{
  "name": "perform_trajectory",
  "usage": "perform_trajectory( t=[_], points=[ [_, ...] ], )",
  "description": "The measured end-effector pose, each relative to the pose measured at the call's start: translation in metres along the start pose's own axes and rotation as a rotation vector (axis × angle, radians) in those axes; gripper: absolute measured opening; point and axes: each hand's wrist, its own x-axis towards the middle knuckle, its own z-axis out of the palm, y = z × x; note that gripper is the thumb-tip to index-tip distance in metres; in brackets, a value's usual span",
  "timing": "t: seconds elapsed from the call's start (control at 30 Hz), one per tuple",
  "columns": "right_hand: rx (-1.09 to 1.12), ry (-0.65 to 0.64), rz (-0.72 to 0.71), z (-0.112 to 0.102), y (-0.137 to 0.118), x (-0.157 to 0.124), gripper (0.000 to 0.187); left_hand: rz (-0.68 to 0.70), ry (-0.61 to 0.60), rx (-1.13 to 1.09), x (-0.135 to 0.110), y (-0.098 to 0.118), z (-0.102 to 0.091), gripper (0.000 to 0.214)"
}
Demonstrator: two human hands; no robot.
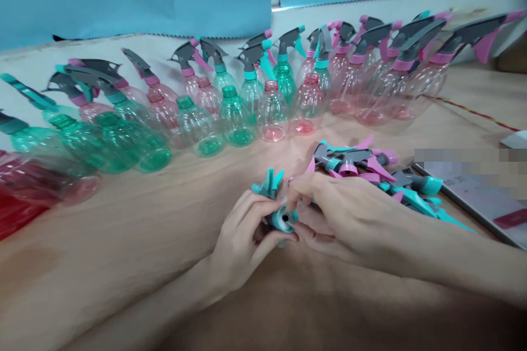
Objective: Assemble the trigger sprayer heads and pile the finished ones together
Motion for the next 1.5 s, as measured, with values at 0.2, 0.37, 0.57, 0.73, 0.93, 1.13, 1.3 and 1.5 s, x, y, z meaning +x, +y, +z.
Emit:
perform_trajectory(
  t=[0.2, 0.37, 0.57, 0.73, 0.93, 1.13, 1.3, 1.5],
  points=[
    [0.039, 0.054, -0.046, 0.0, -0.003, -0.002, 0.028, 0.036, 0.011, -0.007, 0.0, 0.002, -0.001, 0.022],
    [0.111, 0.132, -0.056, 0.013, -0.004, -0.001, 0.022, 0.023, -0.009, 0.028, -0.001, 0.001, 0.0, 0.017],
    [-0.071, 0.061, -0.02, 0.001, -0.005, -0.001, 0.016, 0.022, 0.011, 0.038, -0.002, 0.0, 0.001, 0.023],
    [0.087, 0.057, 0.002, 0.004, -0.002, 0.002, 0.024, 0.045, 0.016, 0.031, -0.002, -0.001, 0.001, 0.02],
    [0.161, 0.203, 0.258, 0.026, -0.008, -0.003, 0.03, 0.038, 0.038, 0.089, -0.004, -0.003, -0.001, 0.021],
    [0.153, 0.151, 0.161, 0.019, -0.013, -0.004, 0.01, 0.008, 0.052, 0.058, -0.004, -0.001, 0.0, 0.018],
    [0.056, 0.058, -0.012, 0.011, -0.01, 0.001, 0.019, -0.002, 0.06, 0.025, -0.002, -0.001, -0.002, 0.013],
    [-0.076, 0.322, -0.035, 0.021, -0.014, 0.0, 0.012, 0.058, 0.027, 0.031, 0.0, 0.004, -0.005, 0.016]
  ],
)
